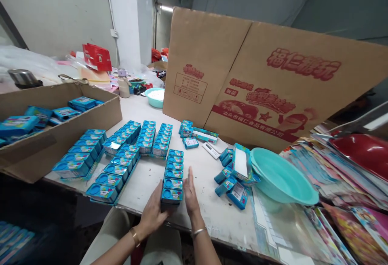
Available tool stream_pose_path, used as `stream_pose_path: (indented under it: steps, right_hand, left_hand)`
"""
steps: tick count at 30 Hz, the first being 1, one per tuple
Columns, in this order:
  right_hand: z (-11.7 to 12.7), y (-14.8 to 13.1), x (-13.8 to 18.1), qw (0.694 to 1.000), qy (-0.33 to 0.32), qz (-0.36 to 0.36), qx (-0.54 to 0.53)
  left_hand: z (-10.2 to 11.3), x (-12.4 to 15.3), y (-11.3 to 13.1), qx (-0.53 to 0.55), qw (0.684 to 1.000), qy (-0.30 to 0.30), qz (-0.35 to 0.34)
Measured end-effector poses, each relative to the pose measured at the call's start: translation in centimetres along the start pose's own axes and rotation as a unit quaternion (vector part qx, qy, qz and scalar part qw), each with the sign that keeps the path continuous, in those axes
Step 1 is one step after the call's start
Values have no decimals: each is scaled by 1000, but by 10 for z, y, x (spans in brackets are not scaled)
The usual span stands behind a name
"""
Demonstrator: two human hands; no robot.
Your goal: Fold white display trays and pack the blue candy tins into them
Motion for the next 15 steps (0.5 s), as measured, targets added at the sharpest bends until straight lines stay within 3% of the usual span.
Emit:
stream_pose_path:
  steps: [4,7,10,13,15]
  right_hand:
    - [-34,30,17,970,-16,-95,-224]
    - [-58,32,42,948,-4,-116,-295]
    - [-91,26,53,943,-13,-118,-310]
    - [-133,23,45,953,-13,-112,-280]
    - [-156,23,34,968,-11,-92,-234]
  left_hand:
    - [3,15,-8,55,998,-23,37]
    - [13,45,-26,62,993,-23,94]
    - [40,75,-32,43,985,39,162]
    - [78,94,-15,18,970,148,193]
    - [89,99,-3,11,969,165,184]
Point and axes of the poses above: each hand's wrist, its own x-axis away from the middle knuckle, its own z-axis out of the back of the hand, y = z × x, the point moved 7 cm from there along -x, towards the middle knuckle, and after that the axes turned 9 degrees about -x, right-handed, at the moved point
